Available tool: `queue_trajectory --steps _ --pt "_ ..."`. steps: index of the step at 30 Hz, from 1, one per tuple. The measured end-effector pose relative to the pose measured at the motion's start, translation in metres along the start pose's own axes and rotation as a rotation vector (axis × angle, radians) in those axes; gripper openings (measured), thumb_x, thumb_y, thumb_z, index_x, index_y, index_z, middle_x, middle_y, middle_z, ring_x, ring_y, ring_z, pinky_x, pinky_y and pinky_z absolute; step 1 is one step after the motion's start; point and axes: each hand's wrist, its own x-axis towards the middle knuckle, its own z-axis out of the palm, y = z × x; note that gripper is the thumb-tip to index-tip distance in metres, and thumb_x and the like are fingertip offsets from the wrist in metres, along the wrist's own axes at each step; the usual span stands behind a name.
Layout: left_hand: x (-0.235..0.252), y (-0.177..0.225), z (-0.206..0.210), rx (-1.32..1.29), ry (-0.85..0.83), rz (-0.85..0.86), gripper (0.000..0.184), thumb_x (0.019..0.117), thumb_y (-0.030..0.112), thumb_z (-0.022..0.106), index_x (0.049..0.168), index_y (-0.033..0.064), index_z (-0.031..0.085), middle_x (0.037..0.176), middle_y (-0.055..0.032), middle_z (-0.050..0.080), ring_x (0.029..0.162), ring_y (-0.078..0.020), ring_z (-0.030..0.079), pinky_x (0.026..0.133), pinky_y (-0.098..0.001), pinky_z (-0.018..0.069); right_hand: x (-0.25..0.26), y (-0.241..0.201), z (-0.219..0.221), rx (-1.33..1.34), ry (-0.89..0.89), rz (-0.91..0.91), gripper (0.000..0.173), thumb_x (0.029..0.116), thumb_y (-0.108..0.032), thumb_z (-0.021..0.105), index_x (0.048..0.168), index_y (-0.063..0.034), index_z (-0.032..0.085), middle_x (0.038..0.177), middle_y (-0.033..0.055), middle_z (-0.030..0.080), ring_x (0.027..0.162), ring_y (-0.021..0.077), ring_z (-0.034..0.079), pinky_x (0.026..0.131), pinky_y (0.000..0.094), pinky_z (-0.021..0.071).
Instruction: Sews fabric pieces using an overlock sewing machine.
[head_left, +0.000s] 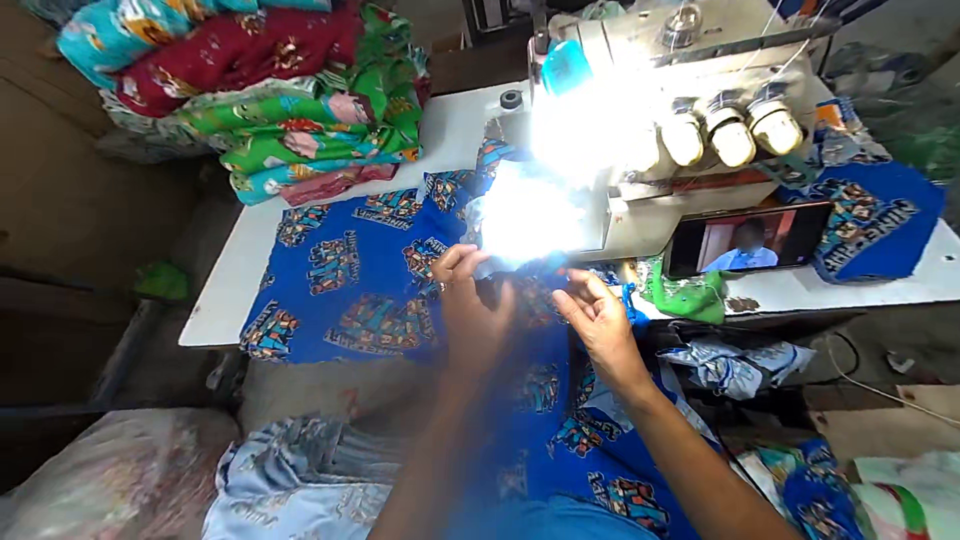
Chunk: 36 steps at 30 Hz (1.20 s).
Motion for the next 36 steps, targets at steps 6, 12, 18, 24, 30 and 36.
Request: queue_trajectory --steps 6,12,18,24,30,36 --pt "0.000 -0.005 -0.002 0.067 -0.006 -0.021 0.038 0.0889 0.008 0.071 0.124 0.0015 0.059 0.134 -0.0181 0.050 0.127 -0.0247 0.050 0.105 -0.0333 0.0447 -0.007 0.005 0.008 0.077 0.006 -0.029 0.024 0.0973 -0.006 0.064 0.121 -0.0018 0.064 0.095 0.0017 0.070 0.084 0.0039 0.066 0.077 0.0192 0.0552" --pt "0.001 -0.010 -0.002 0.056 0.021 0.024 0.029 0.0915 0.007 0.070 0.119 0.0030 0.063 0.132 -0.0163 0.054 0.127 -0.0228 0.052 0.106 -0.0323 0.0439 -0.016 0.006 0.010 0.070 0.051 -0.066 0.021 0.0978 -0.008 0.064 0.117 -0.0024 0.067 0.096 0.0022 0.070 0.084 0.0050 0.066 0.076 0.0194 0.0552" --pt "0.013 -0.008 -0.017 -0.020 -0.055 0.004 0.019 0.0997 0.010 0.061 0.116 0.0021 0.068 0.130 -0.0143 0.060 0.126 -0.0239 0.054 0.107 -0.0362 0.0439 -0.013 0.005 0.011 0.023 0.077 -0.075 0.018 0.0991 -0.010 0.062 0.112 -0.0021 0.071 0.099 0.0031 0.068 0.088 0.0056 0.065 0.079 0.0206 0.0542" --pt "0.061 -0.014 -0.037 -0.266 -0.293 -0.300 0.027 0.1077 0.019 0.050 0.112 -0.0019 0.066 0.100 -0.0064 0.066 0.091 -0.0042 0.062 0.085 -0.0246 0.0508 -0.014 0.003 0.012 0.083 0.028 0.004 0.011 0.1043 -0.013 0.055 0.104 -0.0068 0.064 0.085 -0.0033 0.064 0.070 -0.0015 0.056 0.062 0.0142 0.0440" --pt "0.084 -0.008 -0.035 -0.460 -0.525 -0.518 0.020 0.1061 0.021 0.055 0.113 0.0032 0.060 0.102 -0.0030 0.062 0.092 -0.0046 0.059 0.084 -0.0262 0.0505 -0.022 0.001 0.013 0.143 0.044 0.047 0.012 0.1032 -0.008 0.056 0.113 -0.0044 0.063 0.088 0.0003 0.070 0.077 0.0018 0.065 0.066 0.0165 0.0508" --pt "0.091 -0.011 -0.038 -0.423 -0.472 -0.545 0.020 0.1032 0.023 0.061 0.104 0.0054 0.070 0.092 0.0009 0.066 0.084 -0.0023 0.062 0.080 -0.0242 0.0523 -0.023 0.001 0.011 0.144 0.082 0.024 0.012 0.1014 -0.007 0.059 0.112 -0.0028 0.061 0.100 0.0041 0.068 0.089 0.0055 0.067 0.078 0.0204 0.0558"
